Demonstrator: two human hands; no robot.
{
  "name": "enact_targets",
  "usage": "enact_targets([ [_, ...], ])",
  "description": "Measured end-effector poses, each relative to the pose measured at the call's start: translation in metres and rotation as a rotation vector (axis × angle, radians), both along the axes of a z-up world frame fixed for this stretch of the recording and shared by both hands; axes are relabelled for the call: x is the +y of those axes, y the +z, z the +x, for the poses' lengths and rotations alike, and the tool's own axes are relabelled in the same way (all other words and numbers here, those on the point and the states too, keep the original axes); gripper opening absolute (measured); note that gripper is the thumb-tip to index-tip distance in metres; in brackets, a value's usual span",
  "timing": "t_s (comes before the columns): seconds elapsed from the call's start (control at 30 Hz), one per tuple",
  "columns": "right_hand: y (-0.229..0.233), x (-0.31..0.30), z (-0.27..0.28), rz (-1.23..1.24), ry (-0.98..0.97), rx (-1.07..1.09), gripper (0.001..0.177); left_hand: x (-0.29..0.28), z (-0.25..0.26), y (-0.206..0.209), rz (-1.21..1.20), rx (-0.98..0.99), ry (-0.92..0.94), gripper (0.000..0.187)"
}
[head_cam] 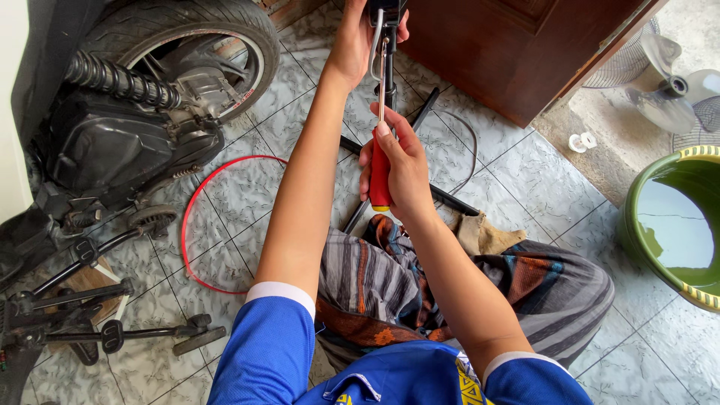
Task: The person sits on the floor and uses a screwdriver to tighten screws on a black metal stand. They then pick up a small white plastic part and wipe it with a cloth.
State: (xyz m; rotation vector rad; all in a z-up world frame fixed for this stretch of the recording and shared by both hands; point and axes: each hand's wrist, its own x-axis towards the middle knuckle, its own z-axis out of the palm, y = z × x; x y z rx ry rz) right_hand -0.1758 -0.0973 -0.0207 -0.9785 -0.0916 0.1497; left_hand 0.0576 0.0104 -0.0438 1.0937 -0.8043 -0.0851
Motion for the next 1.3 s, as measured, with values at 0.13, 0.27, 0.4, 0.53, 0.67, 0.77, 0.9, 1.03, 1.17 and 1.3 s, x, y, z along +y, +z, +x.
enact_targets([
  [0.13, -0.002, 0.001, -0.001, 0.038, -0.016, -0.001, 0.043, -0.001, -0.001, 0.000, 0.002, -0.026, -0.003, 0.065],
  [0.27, -0.002, 0.008, -0.003, 0.101, -0.042, 0.014, 0.042, -0.002, -0.004, 0.001, -0.003, -0.013, 0.018, 0.065],
  [0.4, -0.001, 0.011, -0.004, 0.071, -0.049, 0.044, 0.042, -0.003, -0.005, 0.003, -0.011, -0.041, 0.028, 0.065],
  [0.53, -0.001, 0.012, -0.002, 0.022, -0.060, 0.054, 0.044, -0.003, -0.006, 0.003, -0.020, -0.036, 0.016, 0.063],
  [0.67, -0.003, 0.015, 0.001, -0.031, -0.081, 0.046, 0.048, -0.003, -0.005, 0.002, -0.021, -0.017, 0.018, 0.065],
  [0.77, -0.006, 0.017, 0.002, -0.070, -0.095, 0.022, 0.050, -0.003, -0.004, 0.001, -0.028, -0.026, 0.007, 0.065],
  [0.9, -0.011, 0.018, 0.003, -0.102, -0.107, -0.015, 0.050, -0.003, -0.003, 0.001, -0.033, -0.032, 0.005, 0.064],
  [1.03, -0.016, 0.019, 0.006, -0.091, -0.101, -0.022, 0.050, -0.003, -0.004, 0.001, -0.036, -0.023, 0.012, 0.063],
  [1.17, -0.019, 0.021, 0.007, -0.097, -0.112, -0.041, 0.050, -0.003, -0.003, 0.002, -0.030, -0.042, 0.015, 0.063],
  [1.3, -0.018, 0.021, 0.006, -0.098, -0.109, -0.038, 0.050, -0.003, -0.005, 0.003, -0.030, -0.017, 0.010, 0.065],
])
